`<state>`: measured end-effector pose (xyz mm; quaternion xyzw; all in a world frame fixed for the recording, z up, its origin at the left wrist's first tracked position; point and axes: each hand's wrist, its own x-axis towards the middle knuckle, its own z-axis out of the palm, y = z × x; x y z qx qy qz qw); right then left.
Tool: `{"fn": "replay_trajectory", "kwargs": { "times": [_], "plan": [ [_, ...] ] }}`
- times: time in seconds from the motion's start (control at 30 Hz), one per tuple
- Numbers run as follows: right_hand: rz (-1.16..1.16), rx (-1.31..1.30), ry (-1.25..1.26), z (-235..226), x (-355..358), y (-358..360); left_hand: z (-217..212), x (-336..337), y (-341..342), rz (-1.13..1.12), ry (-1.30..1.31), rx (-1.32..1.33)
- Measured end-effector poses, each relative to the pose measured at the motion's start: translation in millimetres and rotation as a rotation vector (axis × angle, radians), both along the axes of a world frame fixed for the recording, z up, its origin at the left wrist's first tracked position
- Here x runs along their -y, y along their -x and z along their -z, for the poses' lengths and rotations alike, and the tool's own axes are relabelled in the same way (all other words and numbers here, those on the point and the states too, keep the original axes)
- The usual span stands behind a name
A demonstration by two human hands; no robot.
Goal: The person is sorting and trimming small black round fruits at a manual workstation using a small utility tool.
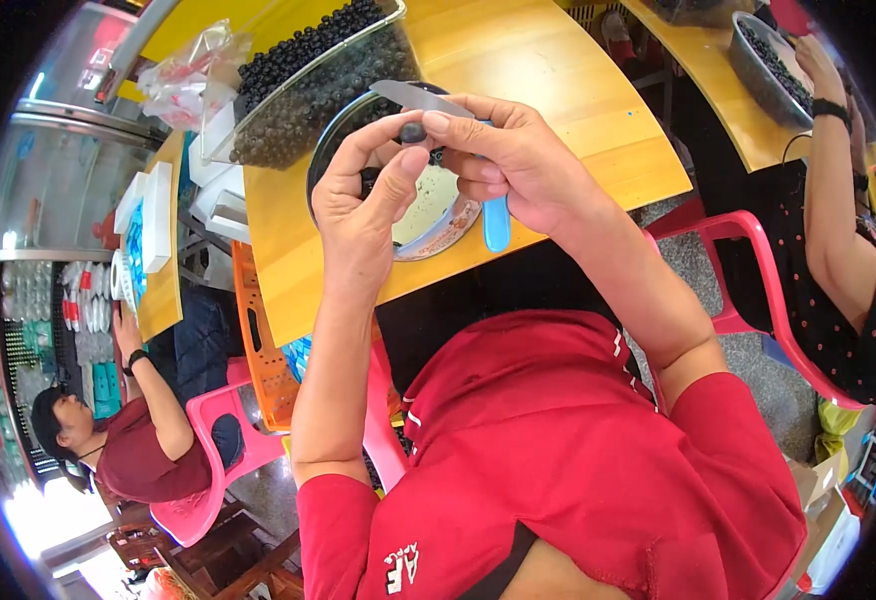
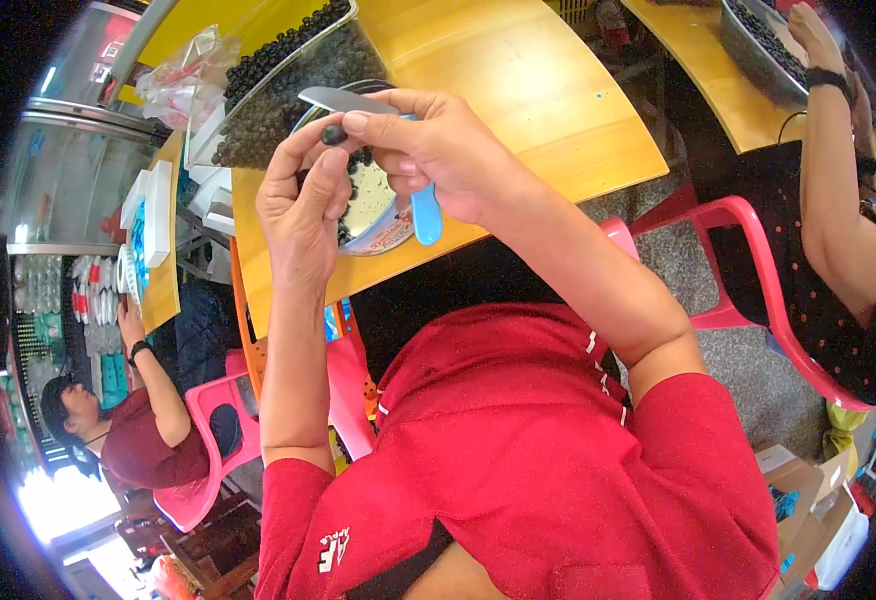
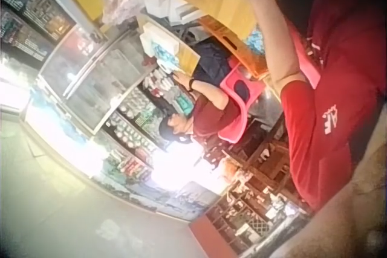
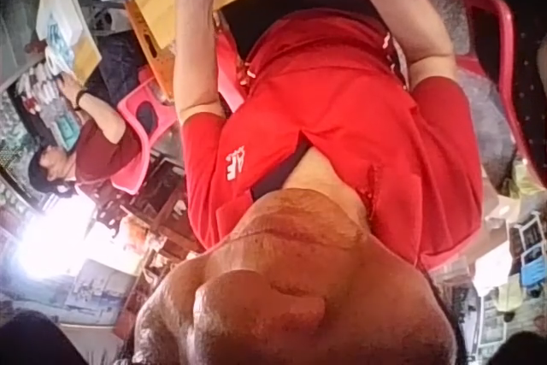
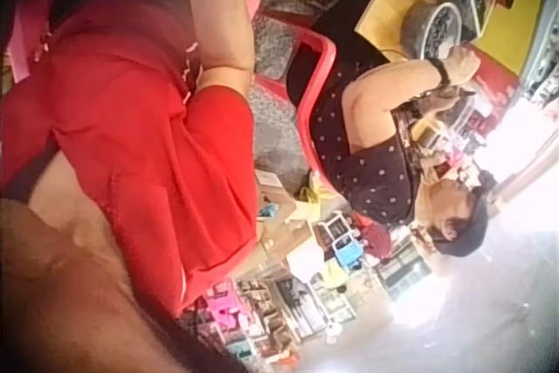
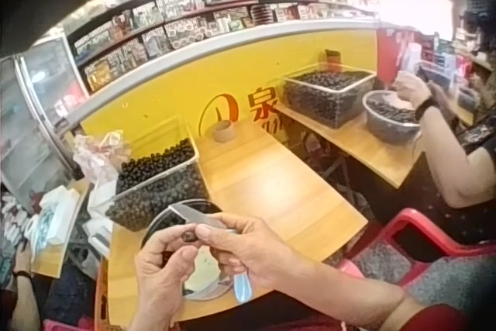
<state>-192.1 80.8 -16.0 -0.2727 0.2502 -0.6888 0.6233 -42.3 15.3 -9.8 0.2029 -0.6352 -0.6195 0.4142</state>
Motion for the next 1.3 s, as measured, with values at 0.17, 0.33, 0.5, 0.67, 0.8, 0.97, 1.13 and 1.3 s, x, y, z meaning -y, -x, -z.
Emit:
{"fn": "replay_trajectory", "kwargs": {
  "times": [0.17,0.33,0.5,0.67,0.8,0.97,1.13,1.3],
  "plan": [
    [0.164,-0.224,-0.034,-6,-4,-9,1,3,-5,-0.085,0.124,0.093],
    [0.295,-0.455,-0.074,-6,-1,-12,-6,2,-3,-0.158,0.392,0.277],
    [0.105,-0.181,-0.055,-2,-1,-5,1,-1,-2,-0.113,-0.004,0.087],
    [0.219,-0.413,-0.023,-9,-5,-8,5,3,-8,0.010,-0.144,-0.009],
    [0.235,-0.524,0.046,-10,-6,-7,4,4,-10,0.059,-0.205,-0.082],
    [0.254,-0.642,0.145,-10,-6,-4,5,6,-13,0.058,-0.245,-0.146],
    [0.292,-0.751,0.245,-6,-3,-7,4,11,-17,0.067,-0.218,-0.128],
    [0.265,-0.758,0.211,-6,-6,-6,2,7,-15,0.011,-0.158,-0.109]
  ]
}}
